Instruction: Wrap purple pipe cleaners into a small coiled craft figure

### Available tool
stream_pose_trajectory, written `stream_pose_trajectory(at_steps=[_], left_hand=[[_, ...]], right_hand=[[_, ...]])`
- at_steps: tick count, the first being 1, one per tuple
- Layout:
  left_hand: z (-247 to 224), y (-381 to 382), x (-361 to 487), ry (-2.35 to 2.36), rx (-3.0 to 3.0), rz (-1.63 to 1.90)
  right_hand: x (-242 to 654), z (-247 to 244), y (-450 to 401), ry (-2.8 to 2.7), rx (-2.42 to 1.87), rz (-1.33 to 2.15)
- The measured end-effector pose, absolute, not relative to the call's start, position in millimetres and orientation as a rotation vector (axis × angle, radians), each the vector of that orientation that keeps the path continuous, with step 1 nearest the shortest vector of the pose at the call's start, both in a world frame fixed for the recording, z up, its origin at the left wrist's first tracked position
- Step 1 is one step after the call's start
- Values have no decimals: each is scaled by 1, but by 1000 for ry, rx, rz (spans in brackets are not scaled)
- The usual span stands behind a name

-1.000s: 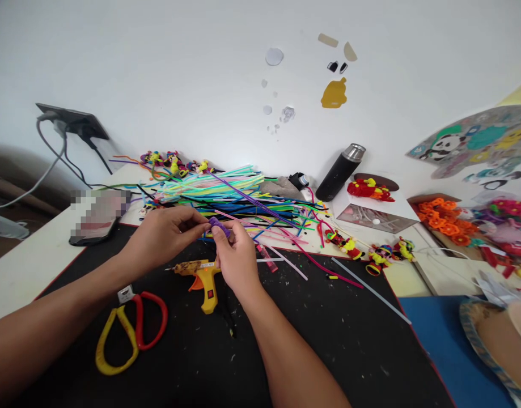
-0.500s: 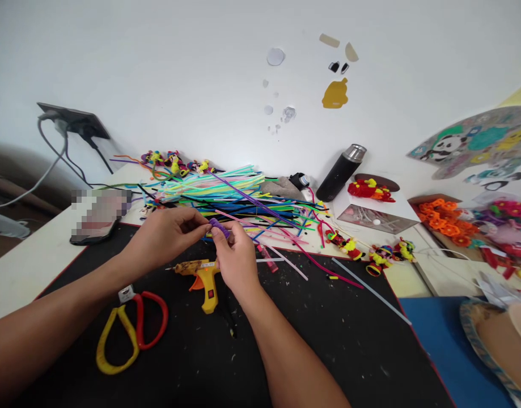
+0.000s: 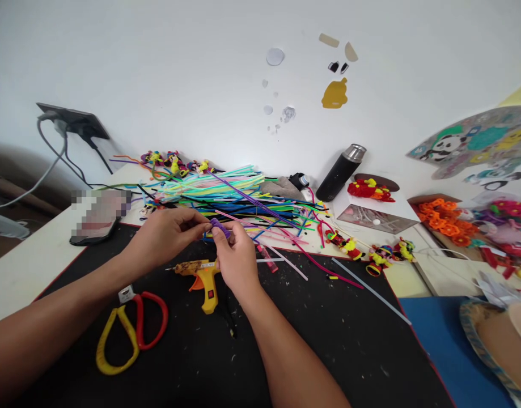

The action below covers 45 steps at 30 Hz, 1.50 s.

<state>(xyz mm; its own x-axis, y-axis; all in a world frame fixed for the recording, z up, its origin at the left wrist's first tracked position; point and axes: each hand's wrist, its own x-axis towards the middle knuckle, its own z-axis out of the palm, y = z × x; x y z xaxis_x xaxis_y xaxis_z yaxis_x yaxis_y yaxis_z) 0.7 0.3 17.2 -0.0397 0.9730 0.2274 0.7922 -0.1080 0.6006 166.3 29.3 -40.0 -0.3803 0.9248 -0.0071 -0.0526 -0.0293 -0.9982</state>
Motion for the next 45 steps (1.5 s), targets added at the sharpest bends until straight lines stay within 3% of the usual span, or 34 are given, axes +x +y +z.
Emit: stream_pose_trajectory(at_steps=[13,22,45], left_hand=[[13,1,3,1894,1915,839],[4,0,4,1564,1718,1079],[14,-1,4,1704,1891,1056]], right_hand=[[166,-43,28,-1539,-1001,1439],[168,-32,32,-1287,-911,1649],[169,-27,29,-1355,-878,1608]])
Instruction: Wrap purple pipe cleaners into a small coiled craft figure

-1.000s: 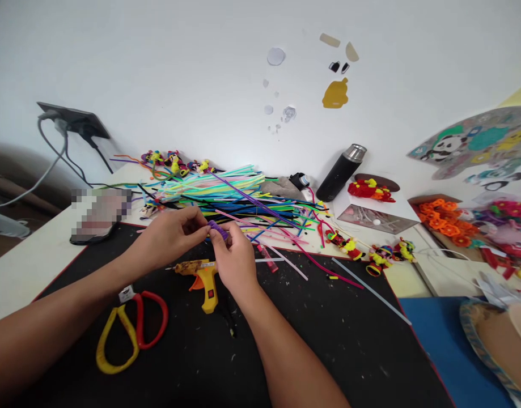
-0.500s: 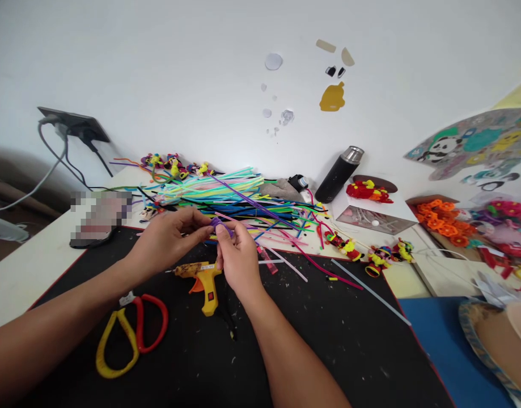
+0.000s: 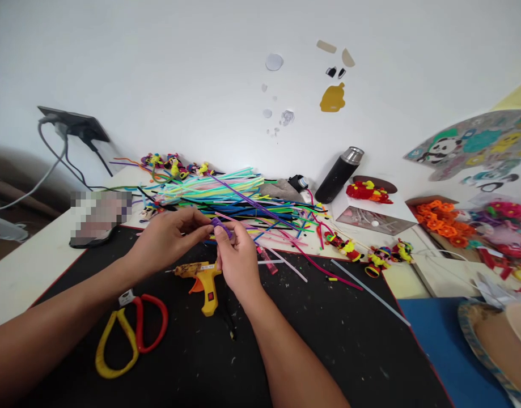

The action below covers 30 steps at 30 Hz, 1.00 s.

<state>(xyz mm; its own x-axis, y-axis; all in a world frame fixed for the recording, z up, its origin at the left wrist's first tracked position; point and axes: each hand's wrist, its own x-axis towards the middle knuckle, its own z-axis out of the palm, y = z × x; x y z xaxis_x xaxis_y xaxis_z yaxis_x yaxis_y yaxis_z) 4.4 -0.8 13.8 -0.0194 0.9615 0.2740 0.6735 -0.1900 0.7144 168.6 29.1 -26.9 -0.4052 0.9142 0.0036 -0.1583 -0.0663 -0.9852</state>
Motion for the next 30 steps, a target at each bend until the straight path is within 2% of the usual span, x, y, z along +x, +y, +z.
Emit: stream_pose_trajectory(at_steps=[16,30], left_hand=[[15,0,1,1858,2012,889],[11,6,-10,1568,1665,974]], right_hand=[[168,-38,27,-1548,-992,1428],[167,-34,25,-1467,-931,1540]])
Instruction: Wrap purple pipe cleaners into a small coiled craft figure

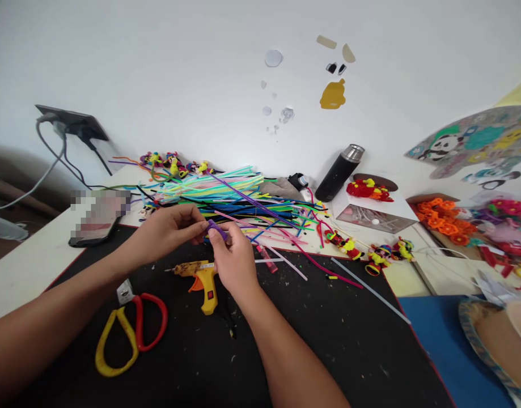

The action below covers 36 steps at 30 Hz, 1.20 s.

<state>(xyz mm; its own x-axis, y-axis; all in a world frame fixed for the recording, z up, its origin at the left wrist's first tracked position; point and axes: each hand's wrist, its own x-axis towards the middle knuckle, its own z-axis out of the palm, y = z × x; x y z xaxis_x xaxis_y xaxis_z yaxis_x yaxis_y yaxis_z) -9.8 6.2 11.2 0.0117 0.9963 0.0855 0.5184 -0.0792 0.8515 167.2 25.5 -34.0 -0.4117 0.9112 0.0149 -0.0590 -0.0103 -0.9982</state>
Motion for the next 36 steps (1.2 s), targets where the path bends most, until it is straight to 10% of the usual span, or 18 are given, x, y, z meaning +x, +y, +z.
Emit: stream_pose_trajectory(at_steps=[36], left_hand=[[20,1,-5,1876,1912,774]], right_hand=[[167,-45,25,-1629,-997,1398]])
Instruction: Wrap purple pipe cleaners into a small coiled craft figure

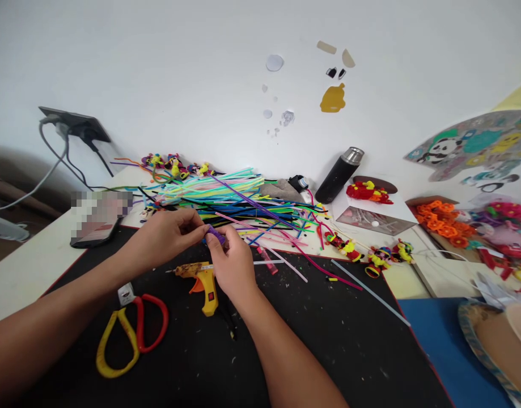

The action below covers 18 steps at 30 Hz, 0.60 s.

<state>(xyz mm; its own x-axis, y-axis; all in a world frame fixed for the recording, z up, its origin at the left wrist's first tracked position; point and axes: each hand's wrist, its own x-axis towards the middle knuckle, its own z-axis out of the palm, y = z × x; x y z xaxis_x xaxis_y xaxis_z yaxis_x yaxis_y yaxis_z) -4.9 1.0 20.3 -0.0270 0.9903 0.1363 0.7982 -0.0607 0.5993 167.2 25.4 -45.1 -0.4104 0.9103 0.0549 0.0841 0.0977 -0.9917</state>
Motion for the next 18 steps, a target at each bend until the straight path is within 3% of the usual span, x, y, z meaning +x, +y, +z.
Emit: stream_pose_trajectory(at_steps=[18], left_hand=[[22,4,-11,1942,1929,570]], right_hand=[[165,-43,21,-1848,-1109,1165]])
